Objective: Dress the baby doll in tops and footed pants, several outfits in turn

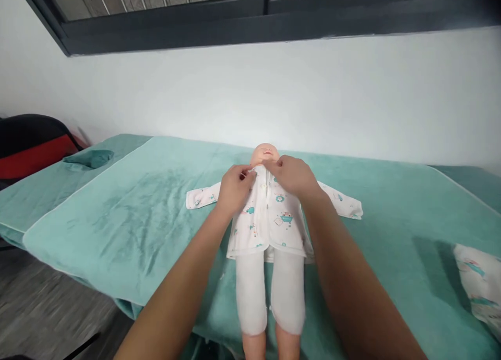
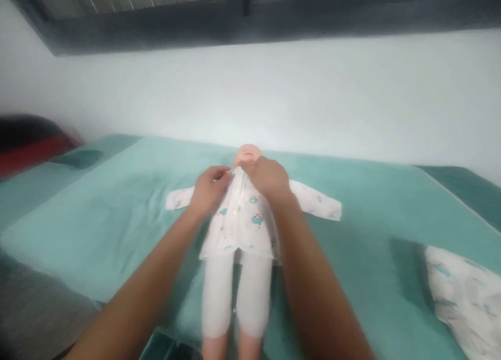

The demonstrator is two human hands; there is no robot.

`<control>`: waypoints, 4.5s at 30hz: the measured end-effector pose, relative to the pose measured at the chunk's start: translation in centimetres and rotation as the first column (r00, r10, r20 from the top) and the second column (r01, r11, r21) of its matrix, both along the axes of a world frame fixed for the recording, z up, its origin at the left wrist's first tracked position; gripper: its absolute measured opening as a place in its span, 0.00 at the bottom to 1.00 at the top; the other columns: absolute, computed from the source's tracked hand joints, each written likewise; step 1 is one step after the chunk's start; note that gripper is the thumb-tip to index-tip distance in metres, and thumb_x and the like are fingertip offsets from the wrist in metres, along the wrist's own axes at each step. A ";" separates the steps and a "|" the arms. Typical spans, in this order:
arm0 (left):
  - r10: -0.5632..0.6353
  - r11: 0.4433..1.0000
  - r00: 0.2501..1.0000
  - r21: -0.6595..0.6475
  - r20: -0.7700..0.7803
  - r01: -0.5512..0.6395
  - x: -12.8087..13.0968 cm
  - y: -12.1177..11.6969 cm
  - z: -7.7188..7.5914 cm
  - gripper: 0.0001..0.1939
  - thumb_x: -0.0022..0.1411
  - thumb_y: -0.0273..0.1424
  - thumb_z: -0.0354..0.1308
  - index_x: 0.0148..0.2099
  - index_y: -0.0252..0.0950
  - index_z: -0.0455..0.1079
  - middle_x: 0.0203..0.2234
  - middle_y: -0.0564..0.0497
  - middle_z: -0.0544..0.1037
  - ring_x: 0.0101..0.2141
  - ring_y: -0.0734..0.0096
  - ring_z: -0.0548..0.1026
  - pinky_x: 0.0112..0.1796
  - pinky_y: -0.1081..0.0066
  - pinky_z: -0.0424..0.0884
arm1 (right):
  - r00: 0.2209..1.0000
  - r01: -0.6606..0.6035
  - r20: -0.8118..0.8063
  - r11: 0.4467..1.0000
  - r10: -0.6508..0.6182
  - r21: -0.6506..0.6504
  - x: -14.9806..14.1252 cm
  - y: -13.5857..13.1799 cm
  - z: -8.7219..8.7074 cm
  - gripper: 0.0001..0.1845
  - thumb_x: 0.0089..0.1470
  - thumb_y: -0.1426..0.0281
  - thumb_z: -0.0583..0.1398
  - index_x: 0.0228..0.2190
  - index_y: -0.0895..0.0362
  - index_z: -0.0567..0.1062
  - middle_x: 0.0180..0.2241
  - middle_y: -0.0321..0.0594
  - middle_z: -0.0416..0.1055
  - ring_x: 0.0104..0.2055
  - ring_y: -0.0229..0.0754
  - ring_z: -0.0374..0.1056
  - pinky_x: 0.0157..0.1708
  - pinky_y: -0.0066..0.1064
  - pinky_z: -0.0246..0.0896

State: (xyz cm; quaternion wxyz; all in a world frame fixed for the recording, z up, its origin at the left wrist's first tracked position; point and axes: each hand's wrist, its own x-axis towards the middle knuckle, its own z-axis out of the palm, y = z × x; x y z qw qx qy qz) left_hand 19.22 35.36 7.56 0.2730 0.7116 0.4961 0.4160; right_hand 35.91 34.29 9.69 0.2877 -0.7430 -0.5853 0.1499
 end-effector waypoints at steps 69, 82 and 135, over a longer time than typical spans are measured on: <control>-0.262 0.923 0.927 -0.210 0.269 0.322 2.4 4.7 0.3 0.07 0.59 0.35 0.60 0.34 0.36 0.73 0.31 0.52 0.79 0.33 0.70 0.74 0.34 0.72 0.67 | 0.839 0.115 -0.542 0.961 0.042 0.251 -0.2 -0.3 -3.2 0.15 0.50 0.64 0.63 0.39 0.55 0.83 0.30 0.35 0.76 0.31 0.40 0.68 0.33 0.32 0.61; -0.280 0.921 0.917 -0.190 0.285 0.341 2.7 4.3 0.1 0.11 0.58 0.38 0.62 0.41 0.39 0.71 0.30 0.54 0.79 0.32 0.71 0.76 0.34 0.72 0.68 | 0.944 -0.040 -0.308 0.967 0.119 0.250 -0.5 -0.4 -2.7 0.10 0.50 0.67 0.61 0.37 0.54 0.74 0.28 0.32 0.69 0.28 0.37 0.62 0.31 0.32 0.55; -0.242 0.956 0.969 0.184 0.046 0.230 2.8 5.1 -1.4 0.16 0.58 0.17 0.48 0.37 0.38 0.74 0.40 0.51 0.77 0.43 0.68 0.74 0.48 0.66 0.69 | 0.947 0.122 -0.321 0.952 -0.027 0.279 -0.4 -0.1 -3.2 0.12 0.53 0.69 0.55 0.35 0.54 0.78 0.31 0.36 0.74 0.32 0.41 0.66 0.34 0.34 0.58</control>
